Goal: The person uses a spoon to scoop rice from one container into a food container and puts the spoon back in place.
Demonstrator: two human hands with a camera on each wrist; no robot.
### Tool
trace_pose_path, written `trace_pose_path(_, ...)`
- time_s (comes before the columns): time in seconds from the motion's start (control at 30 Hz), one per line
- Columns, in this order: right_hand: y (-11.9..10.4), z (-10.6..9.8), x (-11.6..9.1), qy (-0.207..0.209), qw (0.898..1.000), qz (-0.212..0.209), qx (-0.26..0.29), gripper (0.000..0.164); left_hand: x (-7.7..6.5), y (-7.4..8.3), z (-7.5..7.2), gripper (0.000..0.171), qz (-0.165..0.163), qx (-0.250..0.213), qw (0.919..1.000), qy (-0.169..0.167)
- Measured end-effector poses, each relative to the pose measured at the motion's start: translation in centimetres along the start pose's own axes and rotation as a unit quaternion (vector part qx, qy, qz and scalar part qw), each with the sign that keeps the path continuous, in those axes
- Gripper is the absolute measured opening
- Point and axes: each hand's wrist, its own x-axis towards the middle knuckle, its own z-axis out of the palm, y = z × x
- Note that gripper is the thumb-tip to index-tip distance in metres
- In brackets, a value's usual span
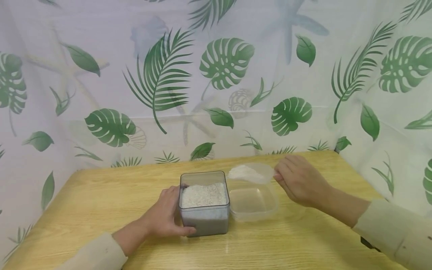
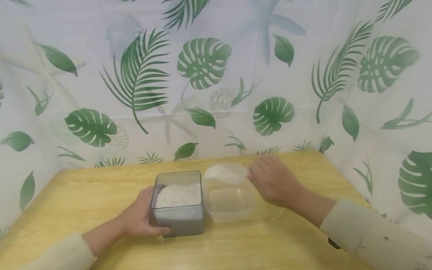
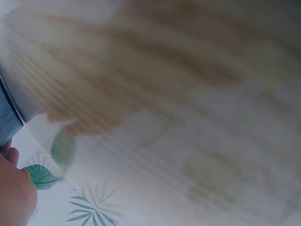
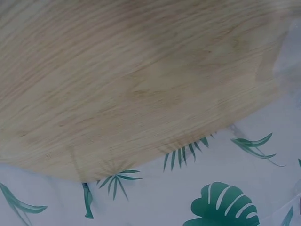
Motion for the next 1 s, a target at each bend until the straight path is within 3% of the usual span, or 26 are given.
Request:
trace_pose_path(0.53,0.0,1.3,-2.5,-0.057,0.998,0.0,-0.019,0.038,-0.1,-0.1,-0.1,0.111,-0.007,0.004,1.0,-0.004)
trace_pose_path(1.0,-0.5,2.0,-3.0,-0.091,0.995,0.014,-0.037,0.041,-0.2,0.0,-0.2,0.111,-0.012,0.004,0.9999,-0.007)
